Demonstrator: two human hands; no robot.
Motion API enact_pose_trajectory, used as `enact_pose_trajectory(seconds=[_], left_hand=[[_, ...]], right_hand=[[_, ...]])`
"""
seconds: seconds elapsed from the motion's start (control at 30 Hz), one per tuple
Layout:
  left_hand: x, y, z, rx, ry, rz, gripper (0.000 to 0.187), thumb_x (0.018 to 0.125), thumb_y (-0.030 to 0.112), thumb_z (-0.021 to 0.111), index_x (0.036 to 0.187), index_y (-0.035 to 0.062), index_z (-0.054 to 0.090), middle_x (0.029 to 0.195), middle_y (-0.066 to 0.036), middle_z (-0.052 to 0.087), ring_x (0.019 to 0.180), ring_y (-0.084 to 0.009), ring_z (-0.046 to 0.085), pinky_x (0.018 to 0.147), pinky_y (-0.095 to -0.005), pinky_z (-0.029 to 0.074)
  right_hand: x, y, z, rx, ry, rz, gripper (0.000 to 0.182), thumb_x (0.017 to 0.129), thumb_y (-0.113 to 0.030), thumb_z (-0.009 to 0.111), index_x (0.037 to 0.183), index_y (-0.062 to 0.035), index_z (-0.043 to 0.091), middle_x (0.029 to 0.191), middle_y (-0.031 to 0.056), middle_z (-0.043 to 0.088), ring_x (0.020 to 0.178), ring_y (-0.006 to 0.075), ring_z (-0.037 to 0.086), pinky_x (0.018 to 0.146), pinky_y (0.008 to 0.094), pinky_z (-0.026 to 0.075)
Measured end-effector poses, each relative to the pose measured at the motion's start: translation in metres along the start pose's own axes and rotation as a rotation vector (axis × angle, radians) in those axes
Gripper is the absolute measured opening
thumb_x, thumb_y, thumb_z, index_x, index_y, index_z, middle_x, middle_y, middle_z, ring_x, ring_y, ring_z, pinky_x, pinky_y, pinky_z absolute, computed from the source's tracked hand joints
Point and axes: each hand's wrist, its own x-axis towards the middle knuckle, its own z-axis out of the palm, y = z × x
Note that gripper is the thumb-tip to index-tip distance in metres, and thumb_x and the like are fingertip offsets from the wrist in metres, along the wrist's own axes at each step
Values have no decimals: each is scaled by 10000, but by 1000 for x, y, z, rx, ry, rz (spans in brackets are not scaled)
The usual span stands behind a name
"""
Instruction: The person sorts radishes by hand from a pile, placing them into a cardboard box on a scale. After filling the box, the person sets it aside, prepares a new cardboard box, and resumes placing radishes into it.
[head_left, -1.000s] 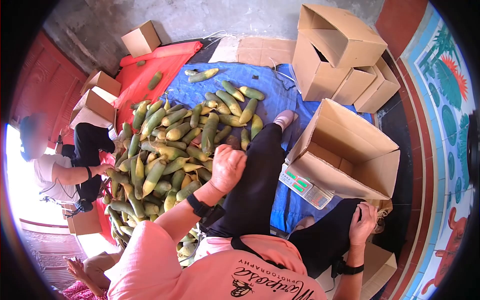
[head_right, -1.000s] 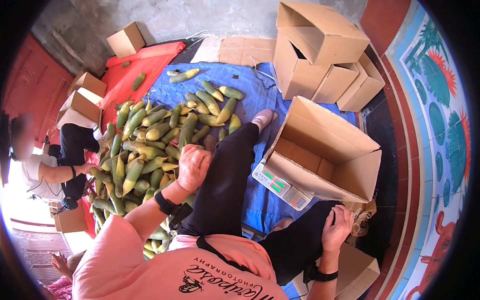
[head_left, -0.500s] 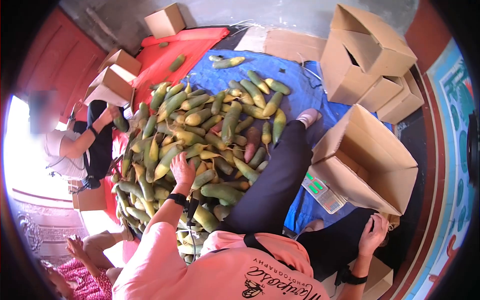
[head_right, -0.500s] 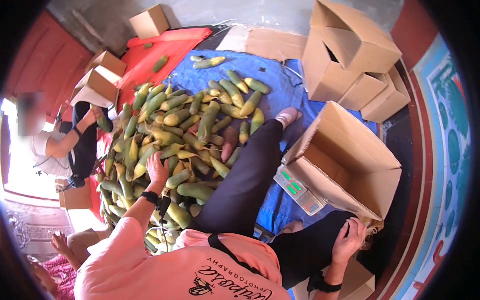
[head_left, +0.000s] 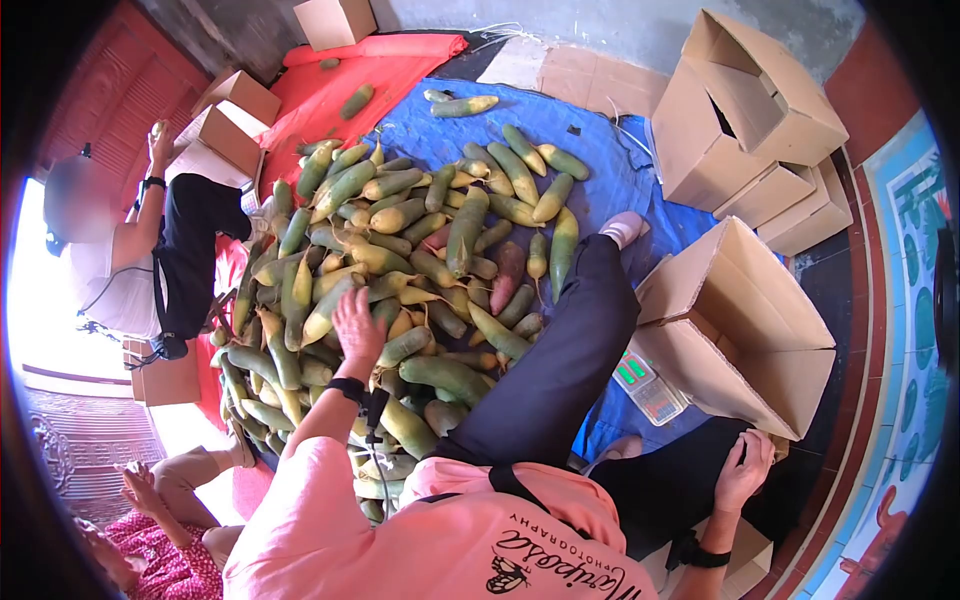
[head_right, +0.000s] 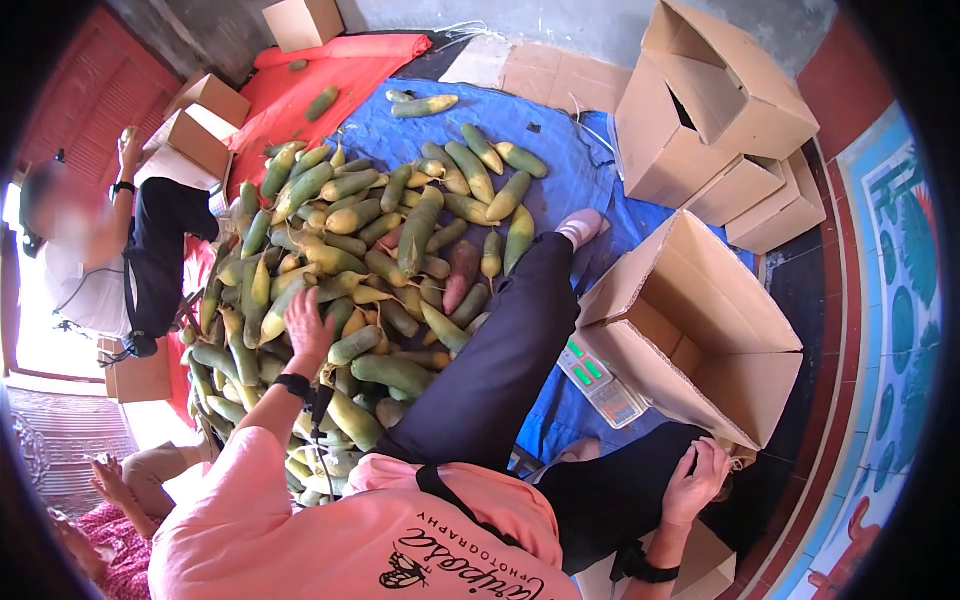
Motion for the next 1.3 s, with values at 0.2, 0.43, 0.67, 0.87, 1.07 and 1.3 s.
enact_pose_trajectory(seconds=[0.2,0.43,0.67,0.87,1.07,1.3], left_hand=[[11,80,11,-190,-33,225,643,729,211,712,1303,89,450,1328,-114,477,1292,-305,380,1068,-471,284],[52,122,78,-236,-152,127,655,757,319,719,1309,99,441,1285,-106,510,1241,-298,430,1038,-484,321],[91,155,112,-118,-304,-108,789,756,370,739,1388,113,343,1333,-120,468,1219,-302,463,989,-517,363],[105,169,109,-47,-436,-143,965,739,350,767,1474,126,184,1316,-140,443,1196,-295,482,959,-459,421],[111,156,132,-27,-393,-114,929,795,312,715,1498,119,139,1253,-230,466,1140,-314,518,917,-394,474],[103,113,94,-1515,-678,-737,513,901,259,579,1352,68,425,1177,-116,568,1003,-262,582,854,-403,517]], right_hand=[[1,1,2,-22,-14,-20,91,790,11,586,874,17,619,948,140,612,895,323,567,838,408,454],[0,0,1,-29,-27,-12,98,773,11,594,867,2,617,954,132,611,882,317,567,829,399,454],[6,-3,0,-46,-39,-11,103,771,14,587,867,-11,612,948,130,602,886,315,562,825,408,451],[11,-8,-1,-49,-65,29,115,756,18,598,865,-19,606,951,129,595,877,317,557,810,403,448],[12,-8,-1,-31,-77,35,112,760,15,599,865,-23,602,948,130,590,872,323,550,811,411,441],[11,-10,-3,-10,-50,38,91,761,16,594,849,-7,600,933,141,596,875,326,553,809,405,446]])
